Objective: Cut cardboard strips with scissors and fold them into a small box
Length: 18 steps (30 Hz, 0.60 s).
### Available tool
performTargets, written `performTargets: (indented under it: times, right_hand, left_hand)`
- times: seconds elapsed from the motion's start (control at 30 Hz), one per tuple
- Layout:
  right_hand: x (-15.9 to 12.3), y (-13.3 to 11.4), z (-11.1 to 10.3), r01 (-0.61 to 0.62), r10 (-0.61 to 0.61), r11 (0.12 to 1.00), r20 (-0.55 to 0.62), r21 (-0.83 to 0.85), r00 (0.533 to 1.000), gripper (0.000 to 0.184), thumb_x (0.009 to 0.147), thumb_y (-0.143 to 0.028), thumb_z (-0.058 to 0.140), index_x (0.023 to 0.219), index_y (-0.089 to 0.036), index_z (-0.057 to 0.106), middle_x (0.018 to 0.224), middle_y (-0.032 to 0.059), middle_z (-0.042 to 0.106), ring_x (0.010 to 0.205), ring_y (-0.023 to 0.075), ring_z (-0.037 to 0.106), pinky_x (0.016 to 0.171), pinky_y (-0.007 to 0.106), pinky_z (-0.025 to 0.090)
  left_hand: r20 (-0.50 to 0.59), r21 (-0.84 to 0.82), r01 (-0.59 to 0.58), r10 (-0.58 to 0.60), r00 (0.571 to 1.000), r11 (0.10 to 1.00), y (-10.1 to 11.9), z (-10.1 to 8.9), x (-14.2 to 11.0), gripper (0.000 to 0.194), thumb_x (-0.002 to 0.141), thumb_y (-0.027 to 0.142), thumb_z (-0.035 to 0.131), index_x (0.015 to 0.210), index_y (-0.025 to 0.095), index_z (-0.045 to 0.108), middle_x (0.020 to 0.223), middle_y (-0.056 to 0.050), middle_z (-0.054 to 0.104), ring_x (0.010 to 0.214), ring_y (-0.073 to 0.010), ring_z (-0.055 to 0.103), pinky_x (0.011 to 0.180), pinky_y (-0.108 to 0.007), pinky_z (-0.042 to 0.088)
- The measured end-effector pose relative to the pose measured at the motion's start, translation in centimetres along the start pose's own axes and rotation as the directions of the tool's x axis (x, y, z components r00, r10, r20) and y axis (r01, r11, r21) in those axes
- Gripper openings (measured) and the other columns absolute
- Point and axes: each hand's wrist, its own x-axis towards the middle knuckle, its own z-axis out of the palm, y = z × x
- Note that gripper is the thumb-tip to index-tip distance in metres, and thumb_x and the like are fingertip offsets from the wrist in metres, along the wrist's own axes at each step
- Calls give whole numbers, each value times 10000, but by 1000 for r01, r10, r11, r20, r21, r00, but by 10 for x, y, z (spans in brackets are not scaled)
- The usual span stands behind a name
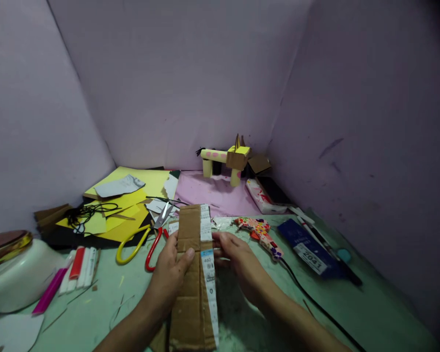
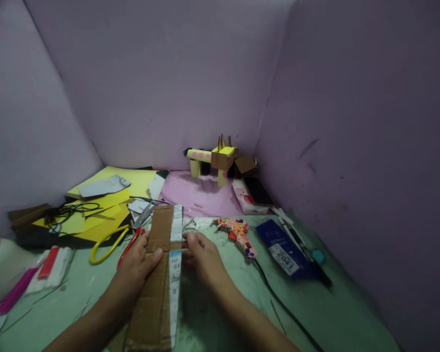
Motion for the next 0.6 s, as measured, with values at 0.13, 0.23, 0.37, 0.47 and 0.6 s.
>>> performTargets:
  times: [0.13,0.23,0.37,0.47,0.6]
  right_hand:
    - [13,1,13,134,-138,987,45,87,989,416,770,-551,571,943,-180,647,923,48,694,867,212,615,802,348,460]
    - [12,11,18,195,-196,975,-9,108,981,410,800,-523,554,1023,-186,626,1006,49,687,953,216,602,892,346,428]
    - [2,15,17,199,-204,969,17,145,979,384,778,-443,619,1078,-204,601,1074,48,675,996,224,599,879,329,446]
    - [-3,12,16,164,-188,962,94,217,978,370,768,-385,637,1087,-200,603,1047,55,688,957,232,621,828,334,471]
    - [-4,7,18,84,-129,952,140,293,982,327,719,-306,678,1020,-184,640,947,53,716,837,224,656,789,340,482]
  left_hand:
    - [8,17,14,-15,1000,1000,-5,8,-8,548,711,320,688,1198,177,481,1243,-121,597,1125,-284,563,902,-347,466]
    - [31,-94,65,-63,998,993,-10,12,-15,613,714,356,697,1251,203,446,1316,-110,545,1185,-278,519,936,-343,452]
    - [49,-284,184,-178,983,941,-6,13,-17,582,709,402,700,1228,226,502,1242,-90,611,1116,-284,576,903,-358,482]
    - [85,-295,212,-195,977,932,4,10,-12,552,699,419,701,1181,200,547,1081,-93,694,979,-291,649,805,-366,525]
    - [54,-115,89,-83,995,989,11,7,-5,502,684,470,703,1076,175,602,959,-85,725,877,-283,673,711,-335,541]
